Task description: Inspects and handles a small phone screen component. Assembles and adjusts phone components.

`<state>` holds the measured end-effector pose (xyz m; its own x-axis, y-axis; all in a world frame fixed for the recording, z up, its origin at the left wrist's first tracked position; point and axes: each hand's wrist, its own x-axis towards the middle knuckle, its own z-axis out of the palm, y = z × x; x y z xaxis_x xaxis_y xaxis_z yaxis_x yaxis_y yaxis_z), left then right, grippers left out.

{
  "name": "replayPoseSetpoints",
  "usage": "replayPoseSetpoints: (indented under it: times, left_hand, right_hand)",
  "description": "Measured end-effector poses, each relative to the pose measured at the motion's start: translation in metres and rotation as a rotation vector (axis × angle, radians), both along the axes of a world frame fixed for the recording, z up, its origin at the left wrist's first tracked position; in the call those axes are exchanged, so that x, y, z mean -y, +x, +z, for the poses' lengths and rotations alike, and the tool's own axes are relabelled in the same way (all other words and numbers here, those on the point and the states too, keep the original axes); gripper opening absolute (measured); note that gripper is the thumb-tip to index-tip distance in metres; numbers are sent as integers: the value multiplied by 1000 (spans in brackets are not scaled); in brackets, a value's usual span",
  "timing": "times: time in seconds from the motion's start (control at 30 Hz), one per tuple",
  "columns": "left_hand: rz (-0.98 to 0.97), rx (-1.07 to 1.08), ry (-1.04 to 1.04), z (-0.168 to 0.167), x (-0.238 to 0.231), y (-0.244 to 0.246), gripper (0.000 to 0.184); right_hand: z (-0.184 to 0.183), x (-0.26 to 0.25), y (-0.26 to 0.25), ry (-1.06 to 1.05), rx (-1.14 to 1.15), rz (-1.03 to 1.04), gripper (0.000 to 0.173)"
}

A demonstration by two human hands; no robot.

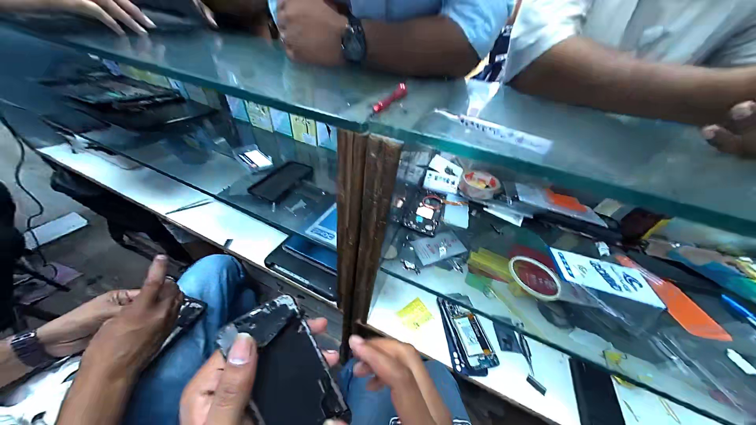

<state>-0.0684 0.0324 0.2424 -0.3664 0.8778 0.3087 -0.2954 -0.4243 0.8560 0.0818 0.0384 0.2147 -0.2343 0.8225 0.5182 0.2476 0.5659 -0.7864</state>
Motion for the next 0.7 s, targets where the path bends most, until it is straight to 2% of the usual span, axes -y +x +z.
replayPoseSetpoints:
  times: [0.1,0.17,0.23,0.33,0.47,0.53,0.6,0.7]
  left_hand:
    - [-6,102,28,-2,-5,5,45]
    - [-73,200,24,-4,-7,5,63]
    - [-137,254,30,-11,-8,4,83]
    - [-208,315,64,-21,-10,1,95]
    - [-212,357,125,-25,-15,2,93]
    - [-185,401,217,-31,-18,3,75]
    - [-198,428,277,-36,-19,1,68]
    - [-215,472,247,-34,-17,2,73]
  right_hand:
    - [5,11,-1,-84,75,44,55]
    - [7,14,-2,-87,134,50,62]
    - [9,14,-3,-67,176,53,64]
    - [12,12,-3,-48,217,66,61]
    - [18,9,-1,-36,283,82,60]
    - [21,9,-2,-9,312,72,66]
    - [22,8,-4,6,316,71,70]
    - [22,10,-3,11,302,54,72]
